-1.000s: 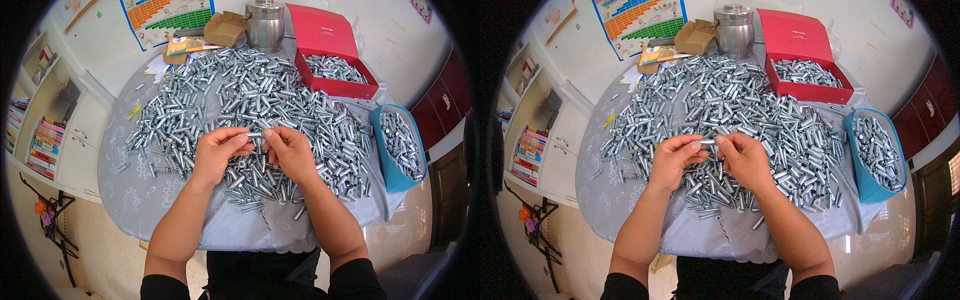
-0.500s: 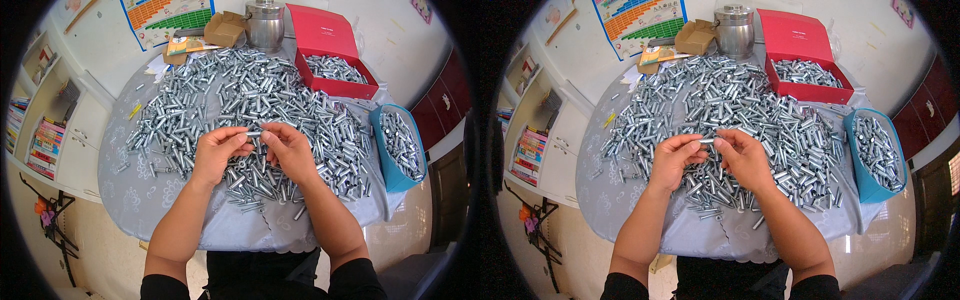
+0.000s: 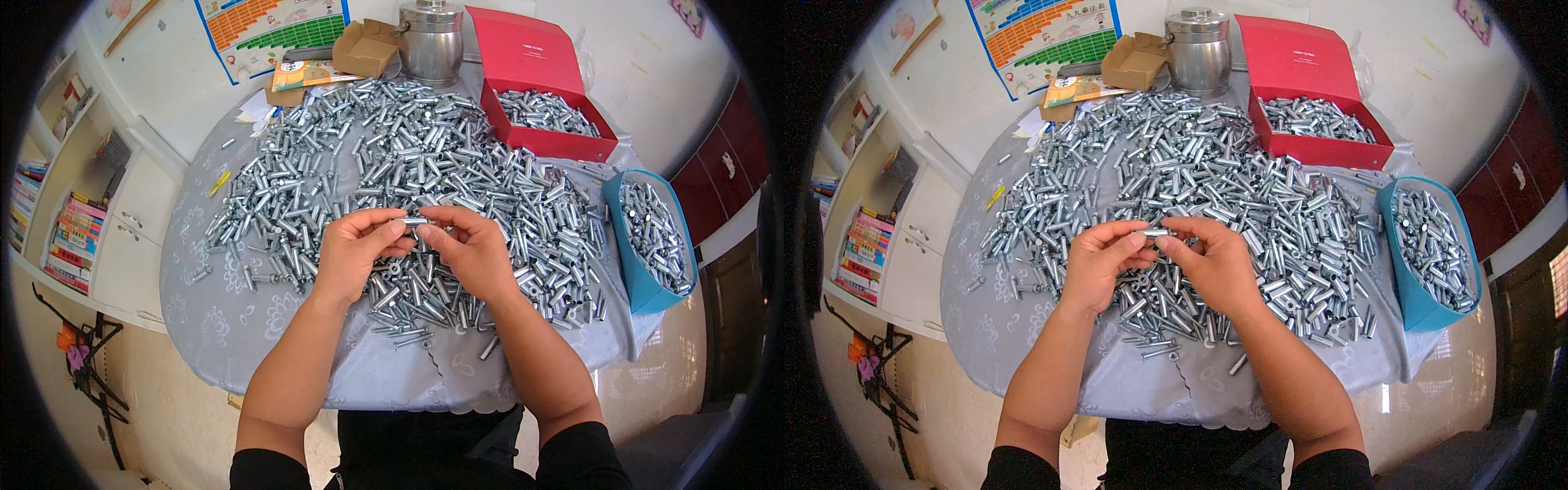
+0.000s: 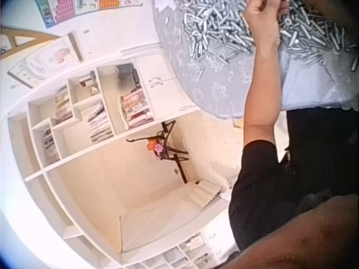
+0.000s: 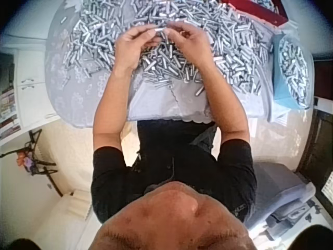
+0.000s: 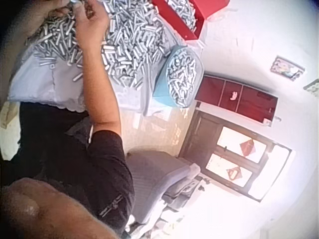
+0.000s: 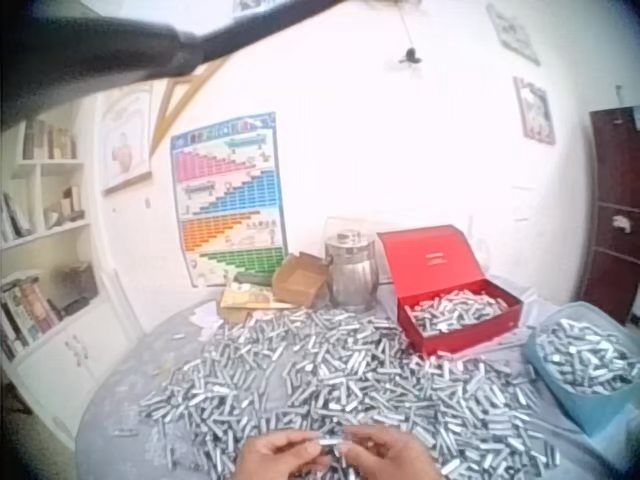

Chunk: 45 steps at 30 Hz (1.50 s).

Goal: The person repeatedly picks up small metal fasteners from a large pile on a table and joins two pieces together by hand. The person handles the fasteners one at a time, aligning and pressing the components to form a single unit before placing them back onto the pile.

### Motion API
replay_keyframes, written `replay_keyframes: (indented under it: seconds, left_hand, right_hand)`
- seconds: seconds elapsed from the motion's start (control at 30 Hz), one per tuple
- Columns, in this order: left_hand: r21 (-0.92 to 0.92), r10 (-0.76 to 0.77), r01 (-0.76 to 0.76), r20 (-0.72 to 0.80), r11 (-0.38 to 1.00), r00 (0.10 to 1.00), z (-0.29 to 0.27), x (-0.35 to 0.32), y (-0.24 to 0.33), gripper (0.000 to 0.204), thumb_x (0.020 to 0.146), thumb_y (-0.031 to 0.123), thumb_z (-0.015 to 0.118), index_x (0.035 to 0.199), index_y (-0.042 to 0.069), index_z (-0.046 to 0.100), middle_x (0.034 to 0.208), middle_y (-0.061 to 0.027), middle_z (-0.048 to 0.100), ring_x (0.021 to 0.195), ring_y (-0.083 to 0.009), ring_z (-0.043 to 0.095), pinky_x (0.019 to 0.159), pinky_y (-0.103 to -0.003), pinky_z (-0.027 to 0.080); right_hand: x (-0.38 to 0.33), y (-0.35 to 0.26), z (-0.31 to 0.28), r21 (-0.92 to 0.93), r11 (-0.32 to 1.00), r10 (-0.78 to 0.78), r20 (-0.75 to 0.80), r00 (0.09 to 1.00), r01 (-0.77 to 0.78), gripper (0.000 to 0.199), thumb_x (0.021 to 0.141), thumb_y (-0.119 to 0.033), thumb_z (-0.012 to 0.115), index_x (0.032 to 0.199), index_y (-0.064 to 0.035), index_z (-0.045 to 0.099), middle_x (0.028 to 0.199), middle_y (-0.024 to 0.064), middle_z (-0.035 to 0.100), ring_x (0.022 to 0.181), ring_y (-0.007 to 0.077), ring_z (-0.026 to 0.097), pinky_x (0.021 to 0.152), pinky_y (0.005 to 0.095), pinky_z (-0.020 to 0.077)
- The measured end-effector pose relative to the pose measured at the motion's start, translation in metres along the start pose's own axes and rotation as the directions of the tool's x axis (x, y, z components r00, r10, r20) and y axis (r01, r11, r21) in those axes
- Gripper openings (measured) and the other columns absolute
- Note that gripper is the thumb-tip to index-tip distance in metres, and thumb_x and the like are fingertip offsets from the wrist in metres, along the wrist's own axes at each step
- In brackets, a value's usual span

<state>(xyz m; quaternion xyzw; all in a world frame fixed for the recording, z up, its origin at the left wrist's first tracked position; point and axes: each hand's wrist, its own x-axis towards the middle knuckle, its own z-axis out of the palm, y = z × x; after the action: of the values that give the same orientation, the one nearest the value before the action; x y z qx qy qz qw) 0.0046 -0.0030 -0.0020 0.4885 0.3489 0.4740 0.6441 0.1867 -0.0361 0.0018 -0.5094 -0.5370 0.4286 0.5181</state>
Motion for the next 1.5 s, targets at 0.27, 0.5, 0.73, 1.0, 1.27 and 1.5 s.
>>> replay_keyframes:
  seconds: [0.27, 0.5, 0.73, 1.0, 1.27, 1.5]
  left_hand:
    - [0.006, 0.003, -0.002, -0.067, 1.0, 0.998, 0.001, 0.0, 0.001, 0.022, 0.091, 0.01, 0.063, 0.108, -0.003, 0.065, 0.087, -0.0095, 0.069, 0.071, -0.0142, 0.067, 0.064, -0.026, 0.057]
    - [0.031, 0.029, -0.028, -0.061, 0.999, 0.998, -0.003, 0.0, 0.005, 0.025, 0.091, 0.011, 0.063, 0.112, -0.002, 0.065, 0.089, -0.0096, 0.069, 0.071, -0.0143, 0.067, 0.063, -0.026, 0.056]
    - [0.06, 0.015, -0.016, 0.019, 0.998, 1.0, 0.0, -0.001, 0.004, 0.028, 0.092, 0.01, 0.062, 0.117, -0.002, 0.063, 0.092, -0.0114, 0.07, 0.07, -0.0148, 0.067, 0.064, -0.027, 0.056]
    - [0.049, -0.016, 0.015, 0.019, 0.999, 1.0, 0.004, -0.003, 0.005, 0.027, 0.092, 0.012, 0.061, 0.115, -0.003, 0.064, 0.09, -0.0108, 0.07, 0.067, -0.0147, 0.066, 0.061, -0.027, 0.056]
    - [-0.022, 0.032, -0.035, -0.135, 0.999, 0.99, -0.01, 0.002, 0.009, 0.024, 0.093, 0.012, 0.061, 0.111, -0.003, 0.064, 0.091, -0.0121, 0.069, 0.07, -0.0156, 0.067, 0.063, -0.027, 0.056]
    - [-0.016, 0.008, -0.008, -0.017, 1.0, 1.0, -0.004, 0.0, 0.005, 0.02, 0.092, 0.009, 0.061, 0.109, -0.001, 0.065, 0.089, -0.0103, 0.069, 0.07, -0.0154, 0.068, 0.063, -0.027, 0.056]
  right_hand:
    - [0.0, 0.004, 0.0, 0.017, 1.0, -0.016, -0.04, 0.999, 0.016, 0.021, 0.085, -0.008, 0.07, 0.105, -0.0011, 0.067, 0.079, 0.0006, 0.063, 0.06, 0.0044, 0.05, 0.054, 0.0204, 0.042]
    - [0.003, 0.005, 0.0, -0.045, 0.991, -0.135, -0.237, 0.962, 0.128, 0.03, 0.085, -0.009, 0.071, 0.114, -0.0044, 0.066, 0.081, 0.001, 0.064, 0.059, 0.0039, 0.049, 0.053, 0.02, 0.0411]
    - [0.0, 0.005, 0.0, -0.001, 0.999, -0.055, -0.031, 0.998, 0.055, 0.024, 0.086, -0.01, 0.07, 0.108, -0.003, 0.067, 0.081, 0.0012, 0.066, 0.059, 0.0042, 0.051, 0.052, 0.0198, 0.0423]
    - [-0.002, -0.009, -0.001, 0.176, 0.98, 0.087, 0.043, 0.995, -0.094, 0.012, 0.09, -0.009, 0.065, 0.098, -0.0007, 0.064, 0.079, 0.0016, 0.064, 0.059, 0.0053, 0.055, 0.051, 0.0191, 0.0437]
    - [0.005, -0.001, -0.006, 0.246, 0.968, 0.08, -0.148, 0.986, -0.041, 0.016, 0.09, -0.007, 0.063, 0.105, -0.0012, 0.06, 0.077, 0.0007, 0.06, 0.058, 0.0053, 0.053, 0.05, 0.0195, 0.0424]
    - [0.004, 0.002, -0.002, 0.095, 0.994, -0.041, -0.19, 0.981, 0.06, 0.026, 0.09, -0.01, 0.066, 0.114, 0.0002, 0.063, 0.078, 0.0008, 0.062, 0.059, 0.0045, 0.051, 0.05, 0.02, 0.0415]
